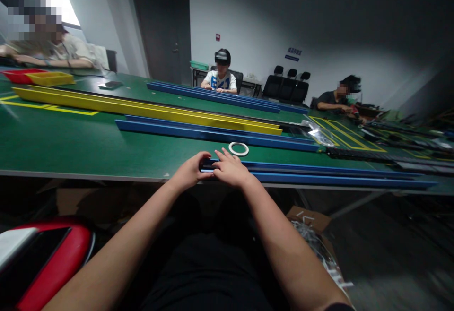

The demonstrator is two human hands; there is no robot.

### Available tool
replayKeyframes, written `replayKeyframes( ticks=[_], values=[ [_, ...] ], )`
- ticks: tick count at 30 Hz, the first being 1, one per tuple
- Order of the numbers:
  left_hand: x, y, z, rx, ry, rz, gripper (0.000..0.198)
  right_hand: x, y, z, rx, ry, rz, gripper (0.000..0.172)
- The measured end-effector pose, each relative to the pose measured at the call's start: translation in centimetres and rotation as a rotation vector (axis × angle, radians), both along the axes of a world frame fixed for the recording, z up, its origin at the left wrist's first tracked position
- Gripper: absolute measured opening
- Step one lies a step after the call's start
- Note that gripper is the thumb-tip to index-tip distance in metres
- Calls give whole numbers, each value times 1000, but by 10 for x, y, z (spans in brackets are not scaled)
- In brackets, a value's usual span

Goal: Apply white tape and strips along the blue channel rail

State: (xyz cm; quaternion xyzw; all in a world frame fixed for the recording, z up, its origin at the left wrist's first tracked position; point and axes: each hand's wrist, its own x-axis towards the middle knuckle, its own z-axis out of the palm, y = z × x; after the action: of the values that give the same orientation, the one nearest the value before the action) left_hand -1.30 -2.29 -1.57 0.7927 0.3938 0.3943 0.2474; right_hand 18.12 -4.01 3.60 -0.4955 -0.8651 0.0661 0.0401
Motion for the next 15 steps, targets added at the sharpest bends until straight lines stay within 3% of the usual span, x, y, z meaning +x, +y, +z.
replayKeyframes(
  ticks=[15],
  values=[
    [-4, 1, 1, -19, -19, -51, 58, 2, -1, -3, 30, -7, 14, 43]
  ],
)
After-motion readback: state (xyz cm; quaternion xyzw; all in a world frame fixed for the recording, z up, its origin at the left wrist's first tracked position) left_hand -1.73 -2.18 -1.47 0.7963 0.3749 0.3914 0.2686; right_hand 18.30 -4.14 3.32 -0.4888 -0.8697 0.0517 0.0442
